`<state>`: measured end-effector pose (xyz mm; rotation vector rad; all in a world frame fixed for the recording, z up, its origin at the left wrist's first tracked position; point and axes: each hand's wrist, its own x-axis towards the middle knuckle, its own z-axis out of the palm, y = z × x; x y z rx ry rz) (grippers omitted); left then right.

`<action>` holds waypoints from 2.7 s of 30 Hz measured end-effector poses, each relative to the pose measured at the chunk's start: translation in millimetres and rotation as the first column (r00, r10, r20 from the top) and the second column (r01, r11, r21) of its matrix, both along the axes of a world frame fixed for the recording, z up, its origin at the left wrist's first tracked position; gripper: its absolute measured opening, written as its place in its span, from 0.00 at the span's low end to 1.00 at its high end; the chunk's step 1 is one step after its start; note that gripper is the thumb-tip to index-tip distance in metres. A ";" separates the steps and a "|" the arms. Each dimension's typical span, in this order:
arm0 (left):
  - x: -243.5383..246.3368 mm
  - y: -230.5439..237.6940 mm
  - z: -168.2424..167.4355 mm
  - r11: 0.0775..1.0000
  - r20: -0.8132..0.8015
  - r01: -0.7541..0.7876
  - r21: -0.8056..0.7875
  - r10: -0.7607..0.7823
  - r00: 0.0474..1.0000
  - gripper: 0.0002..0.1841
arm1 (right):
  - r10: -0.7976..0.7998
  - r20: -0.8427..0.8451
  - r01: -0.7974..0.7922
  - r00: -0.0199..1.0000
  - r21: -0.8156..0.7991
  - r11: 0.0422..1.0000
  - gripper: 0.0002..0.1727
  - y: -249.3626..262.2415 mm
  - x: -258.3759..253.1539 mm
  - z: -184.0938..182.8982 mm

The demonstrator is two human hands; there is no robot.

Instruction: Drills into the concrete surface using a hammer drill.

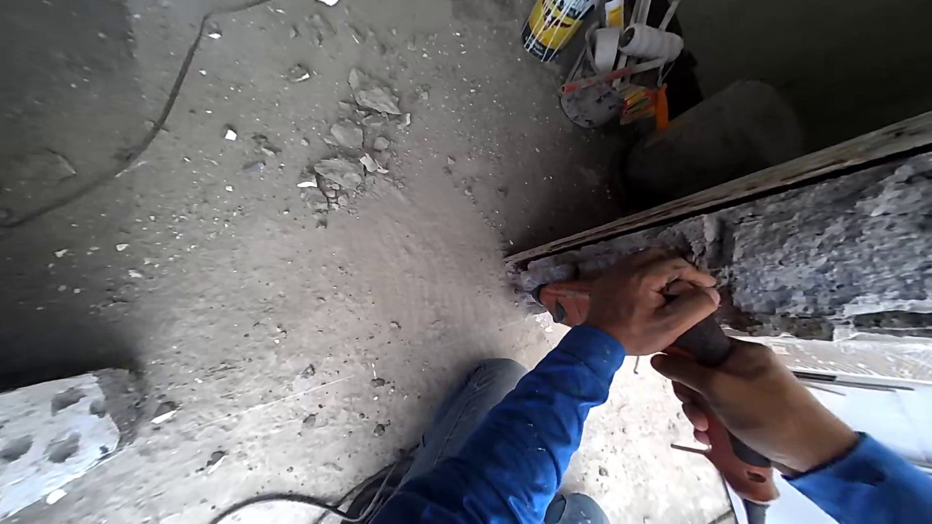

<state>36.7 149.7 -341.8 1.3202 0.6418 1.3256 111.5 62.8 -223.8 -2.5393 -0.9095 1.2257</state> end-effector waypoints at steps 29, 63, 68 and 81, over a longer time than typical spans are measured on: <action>-0.1 -0.5 -4.5 0.997 0.038 -0.042 -0.057 0.045 0.998 0.11 | 0.096 0.084 -0.088 0.992 -0.094 0.992 0.10 12.7 1.6 5.4; -0.3 -2.7 -5.4 0.994 0.023 -0.098 -0.049 0.099 0.995 0.11 | 0.110 0.061 -0.105 0.992 -0.087 0.991 0.09 12.3 4.1 3.2; -10.3 -20.0 -6.4 0.989 0.019 -0.142 -0.032 0.143 0.990 0.10 | 0.286 0.113 -0.278 0.952 -0.082 0.957 0.09 -2.0 12.5 -1.1; -4.7 -31.4 -5.6 0.993 -0.010 -0.121 0.016 0.121 0.993 0.11 | 0.222 0.075 -0.222 0.972 -0.003 0.975 0.12 -17.5 15.8 -9.7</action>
